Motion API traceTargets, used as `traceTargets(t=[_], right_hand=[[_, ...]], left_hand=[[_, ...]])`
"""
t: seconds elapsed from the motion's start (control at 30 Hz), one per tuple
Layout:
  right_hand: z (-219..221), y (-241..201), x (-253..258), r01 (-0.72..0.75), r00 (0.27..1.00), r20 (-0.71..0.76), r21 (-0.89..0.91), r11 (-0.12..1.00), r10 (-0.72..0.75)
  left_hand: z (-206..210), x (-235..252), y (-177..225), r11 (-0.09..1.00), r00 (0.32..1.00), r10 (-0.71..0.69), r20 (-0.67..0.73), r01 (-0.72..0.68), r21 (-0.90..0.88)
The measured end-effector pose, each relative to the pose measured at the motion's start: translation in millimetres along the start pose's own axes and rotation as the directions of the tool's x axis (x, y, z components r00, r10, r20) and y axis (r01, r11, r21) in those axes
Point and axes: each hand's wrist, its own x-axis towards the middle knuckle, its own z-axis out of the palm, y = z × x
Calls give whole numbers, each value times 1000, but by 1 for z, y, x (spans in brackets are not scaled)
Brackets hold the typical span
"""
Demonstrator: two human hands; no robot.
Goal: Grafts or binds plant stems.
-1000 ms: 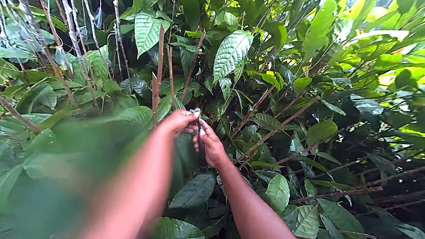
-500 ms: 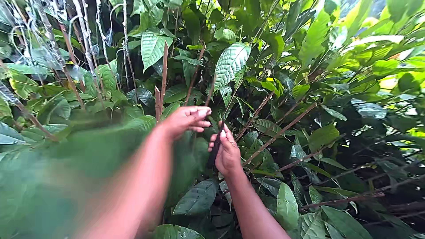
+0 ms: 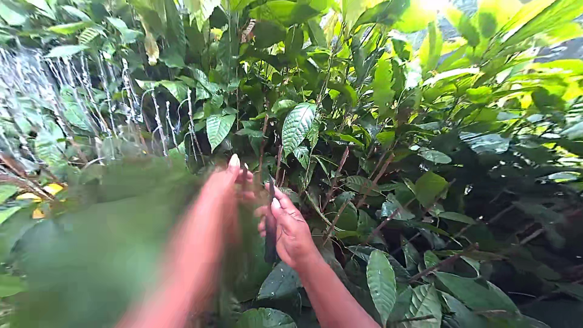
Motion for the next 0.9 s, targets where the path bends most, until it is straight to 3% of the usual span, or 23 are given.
traceTargets(t=[0.27, 0.57, 0.9], right_hand=[[45, 4, -33, 5, 996, 94, -26, 1000, -2], [39, 4, -47, -5, 999, 40, -103, 995, 9], [27, 16, -41, 11, 1000, 19, -45, 999, -10]], left_hand=[[1, -73, 6, 995, 997, -15, 78, 23, -99], [13, -81, 8, 990, 995, -24, 93, 37, -138], [23, -74, 4, 990, 994, 1, 111, 15, -143]])
